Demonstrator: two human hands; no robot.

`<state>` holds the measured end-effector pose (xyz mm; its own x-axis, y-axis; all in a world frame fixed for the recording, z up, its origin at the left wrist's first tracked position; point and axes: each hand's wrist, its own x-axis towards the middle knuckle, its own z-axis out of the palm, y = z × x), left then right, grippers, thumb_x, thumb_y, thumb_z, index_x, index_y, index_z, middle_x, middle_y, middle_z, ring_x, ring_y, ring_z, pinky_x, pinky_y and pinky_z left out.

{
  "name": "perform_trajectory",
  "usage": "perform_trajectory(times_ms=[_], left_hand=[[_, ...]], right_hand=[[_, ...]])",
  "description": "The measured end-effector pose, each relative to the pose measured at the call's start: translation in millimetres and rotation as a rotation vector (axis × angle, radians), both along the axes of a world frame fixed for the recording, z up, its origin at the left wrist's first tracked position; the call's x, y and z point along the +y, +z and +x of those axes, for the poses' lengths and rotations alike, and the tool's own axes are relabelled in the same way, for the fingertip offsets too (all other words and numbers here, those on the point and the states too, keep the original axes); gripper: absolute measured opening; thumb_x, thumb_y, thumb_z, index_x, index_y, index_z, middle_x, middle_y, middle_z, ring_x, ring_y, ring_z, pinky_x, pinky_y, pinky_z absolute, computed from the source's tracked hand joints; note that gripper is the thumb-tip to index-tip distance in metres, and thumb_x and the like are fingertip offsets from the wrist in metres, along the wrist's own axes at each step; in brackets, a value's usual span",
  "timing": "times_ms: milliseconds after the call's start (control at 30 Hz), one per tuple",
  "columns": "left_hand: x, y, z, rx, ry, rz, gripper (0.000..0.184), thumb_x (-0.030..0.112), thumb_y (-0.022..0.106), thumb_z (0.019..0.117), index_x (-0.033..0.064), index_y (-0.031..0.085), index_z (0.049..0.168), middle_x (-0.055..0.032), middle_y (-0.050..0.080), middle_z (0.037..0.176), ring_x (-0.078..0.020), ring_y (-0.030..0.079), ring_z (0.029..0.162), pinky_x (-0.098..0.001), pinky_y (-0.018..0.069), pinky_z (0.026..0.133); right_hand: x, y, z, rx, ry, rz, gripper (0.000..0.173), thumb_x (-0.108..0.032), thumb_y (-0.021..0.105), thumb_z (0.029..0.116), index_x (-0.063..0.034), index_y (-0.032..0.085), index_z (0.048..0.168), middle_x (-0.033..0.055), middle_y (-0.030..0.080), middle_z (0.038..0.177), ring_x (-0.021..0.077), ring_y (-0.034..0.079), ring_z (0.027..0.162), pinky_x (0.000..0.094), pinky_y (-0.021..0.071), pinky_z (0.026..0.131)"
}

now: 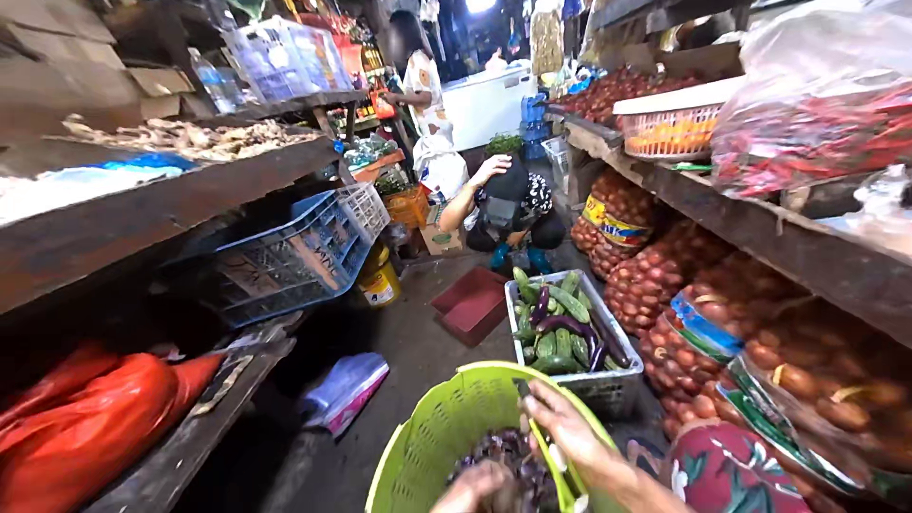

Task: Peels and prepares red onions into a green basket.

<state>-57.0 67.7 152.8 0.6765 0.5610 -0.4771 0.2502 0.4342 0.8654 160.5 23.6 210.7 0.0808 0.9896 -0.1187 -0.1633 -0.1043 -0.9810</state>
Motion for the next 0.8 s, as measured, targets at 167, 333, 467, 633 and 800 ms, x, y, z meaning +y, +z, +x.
perform_trajectory(times_ms=[167,333,467,633,800], left_hand=[[2,31,-1,-0.371,0.529,-0.189,0.035,0.021,0.031,0.1121,0.0037,0.06,0.121,-0.0107,0.073,0.102,-0.0203,0.073,0.091,-0.0351,0.0613,0.082],[3,46,-6,-0.618,0.507,-0.176,0.047,-0.001,0.034,0.0995,-0.0019,0.045,0.145,-0.0173,0.063,0.131,-0.0276,0.066,0.117,-0.0438,0.0535,0.103],[-3,58,-9,-0.392,0.336,0.213,0.07,-0.012,0.055,0.0882,0.0,0.035,0.154,-0.0115,0.061,0.135,-0.0192,0.068,0.111,-0.0379,0.0602,0.093],[0,38,-11,-0.172,0.3,0.718,0.053,-0.003,0.075,0.0796,-0.0003,0.062,0.131,-0.0093,0.066,0.125,-0.009,0.07,0.098,-0.0252,0.061,0.082],[-3,30,-9,-0.054,0.312,1.033,0.053,0.013,0.078,0.0695,0.0151,0.075,0.123,-0.0035,0.068,0.119,-0.0129,0.061,0.113,-0.0317,0.0525,0.096]], right_hand=[[1,-1,-6,-0.331,0.066,-0.002,0.031,-0.024,0.034,0.1097,-0.0046,0.056,0.12,0.0018,0.057,0.077,0.0125,0.055,0.058,0.0306,0.0501,0.053],[0,-9,-6,-0.71,0.144,0.057,0.043,-0.037,0.033,0.1074,-0.0064,0.061,0.097,0.0023,0.052,0.069,0.0145,0.053,0.058,0.0359,0.0471,0.058],[-4,-14,-14,-0.939,0.15,0.228,0.051,-0.042,0.035,0.107,-0.0015,0.062,0.092,0.0104,0.053,0.067,0.0259,0.058,0.063,0.046,0.047,0.059],[-6,-19,-18,-0.999,0.063,0.434,0.059,-0.058,0.049,0.1,-0.002,0.063,0.091,0.0099,0.057,0.067,0.0233,0.06,0.059,0.0417,0.049,0.052],[-7,-25,-22,-1.096,-0.007,0.55,0.061,-0.064,0.058,0.0904,-0.0035,0.064,0.09,0.0077,0.057,0.065,0.0207,0.058,0.053,0.0385,0.0468,0.045]])
